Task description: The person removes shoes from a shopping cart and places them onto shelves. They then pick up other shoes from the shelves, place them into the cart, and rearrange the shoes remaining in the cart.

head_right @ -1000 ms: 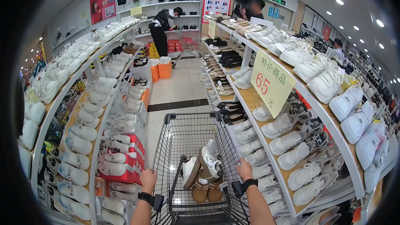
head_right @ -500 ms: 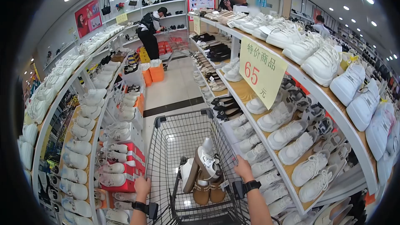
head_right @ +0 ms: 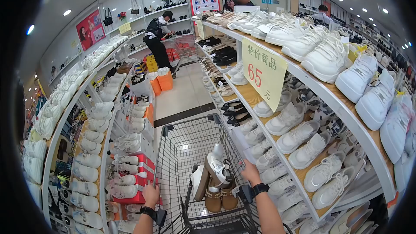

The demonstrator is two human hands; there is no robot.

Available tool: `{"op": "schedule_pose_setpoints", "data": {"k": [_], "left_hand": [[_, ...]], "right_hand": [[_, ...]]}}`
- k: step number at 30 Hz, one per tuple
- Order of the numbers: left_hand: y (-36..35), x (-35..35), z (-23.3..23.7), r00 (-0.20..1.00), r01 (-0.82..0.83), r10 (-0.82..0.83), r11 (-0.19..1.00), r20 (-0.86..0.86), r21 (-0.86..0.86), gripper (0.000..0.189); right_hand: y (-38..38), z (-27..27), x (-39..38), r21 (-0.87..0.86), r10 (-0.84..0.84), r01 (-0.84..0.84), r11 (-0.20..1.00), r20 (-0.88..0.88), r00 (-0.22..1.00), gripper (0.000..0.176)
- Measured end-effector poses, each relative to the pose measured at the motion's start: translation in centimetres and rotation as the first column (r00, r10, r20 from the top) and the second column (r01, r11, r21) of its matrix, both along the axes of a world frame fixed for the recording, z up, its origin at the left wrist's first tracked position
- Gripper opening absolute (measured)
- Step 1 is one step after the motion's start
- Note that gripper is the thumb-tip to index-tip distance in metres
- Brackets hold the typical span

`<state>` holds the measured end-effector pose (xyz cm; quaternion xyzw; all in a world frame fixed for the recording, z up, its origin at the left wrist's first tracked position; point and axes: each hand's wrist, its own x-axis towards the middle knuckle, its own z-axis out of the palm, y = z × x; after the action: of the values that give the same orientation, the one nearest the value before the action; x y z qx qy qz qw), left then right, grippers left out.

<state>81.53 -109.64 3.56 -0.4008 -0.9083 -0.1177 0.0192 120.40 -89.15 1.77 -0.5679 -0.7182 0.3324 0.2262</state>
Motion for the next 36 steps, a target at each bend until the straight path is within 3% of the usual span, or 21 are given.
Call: {"op": "schedule_pose_setpoints", "data": {"k": [6,9,11,13,15,17,19,23,25,26,30,33,36], "left_hand": [[-0.2,0.8,0.4,0.989,0.007,-0.020,0.996,-0.144,-0.090,0.027],[-1.0,1.7,0.7,0.989,0.001,-0.010,0.998,-0.146,-0.060,0.034],[-2.9,2.8,1.2,0.998,0.053,-0.052,0.998,-0.023,0.041,0.032],[-4.9,2.4,0.0,0.998,0.053,-0.052,0.996,-0.019,0.066,0.038],[-7.3,2.4,-0.1,0.893,0.001,-0.143,0.949,0.427,0.316,0.041],[-8.9,3.0,-0.2,0.743,-0.143,-0.197,0.887,0.640,0.440,0.036],[-9.4,2.7,-0.5,0.659,-0.238,-0.184,0.869,0.729,0.434,0.034],[-9.5,3.0,0.7,0.538,-0.289,-0.176,0.880,0.824,0.377,0.034],[-10.1,3.2,1.1,0.396,-0.361,-0.229,0.851,0.889,0.381,0.033],[-10.2,3.4,1.5,0.390,-0.359,-0.237,0.851,0.890,0.384,0.032],[-10.7,3.6,2.5,0.320,-0.377,-0.285,0.837,0.904,0.397,0.030],[-11.1,2.6,1.8,0.207,-0.430,-0.293,0.830,0.934,0.355,0.032],[-10.8,1.3,0.9,0.101,-0.432,-0.277,0.853,0.956,0.293,0.030]], "right_hand": [[-0.5,-0.2,-0.6,0.018,-0.050,0.049,0.999,0.040,0.998,0.036],[-0.8,0.7,-0.7,0.036,-0.065,0.064,0.997,0.033,0.997,0.034],[-1.3,0.9,-0.8,0.043,-0.069,0.066,0.997,0.092,0.993,0.030],[-1.6,0.9,-0.7,0.027,-0.079,0.077,0.997,0.100,0.992,0.029],[-1.8,0.8,-0.6,0.005,-0.088,0.088,0.996,0.101,0.991,0.027],[-1.9,0.6,-0.7,-0.011,-0.061,0.062,0.998,0.106,0.993,0.027],[-2.2,0.0,-0.8,-0.037,-0.066,0.070,0.997,0.107,0.992,0.027],[-1.2,-1.1,0.0,0.089,0.004,-0.006,0.996,0.019,1.000,0.032],[-0.9,-0.9,0.6,-0.326,-0.007,-0.086,0.941,-0.276,0.961,0.037],[-0.6,-1.2,0.6,-0.378,-0.017,-0.117,0.918,-0.334,0.942,0.040],[0.0,-1.8,0.0,-0.402,-0.023,-0.136,0.906,-0.366,0.930,0.041],[-0.7,-1.1,-0.5,-0.387,-0.110,-0.017,0.922,-0.305,0.946,0.044],[-0.5,-0.8,-0.3,-0.339,-0.005,-0.096,0.936,-0.286,0.958,0.045]]}}
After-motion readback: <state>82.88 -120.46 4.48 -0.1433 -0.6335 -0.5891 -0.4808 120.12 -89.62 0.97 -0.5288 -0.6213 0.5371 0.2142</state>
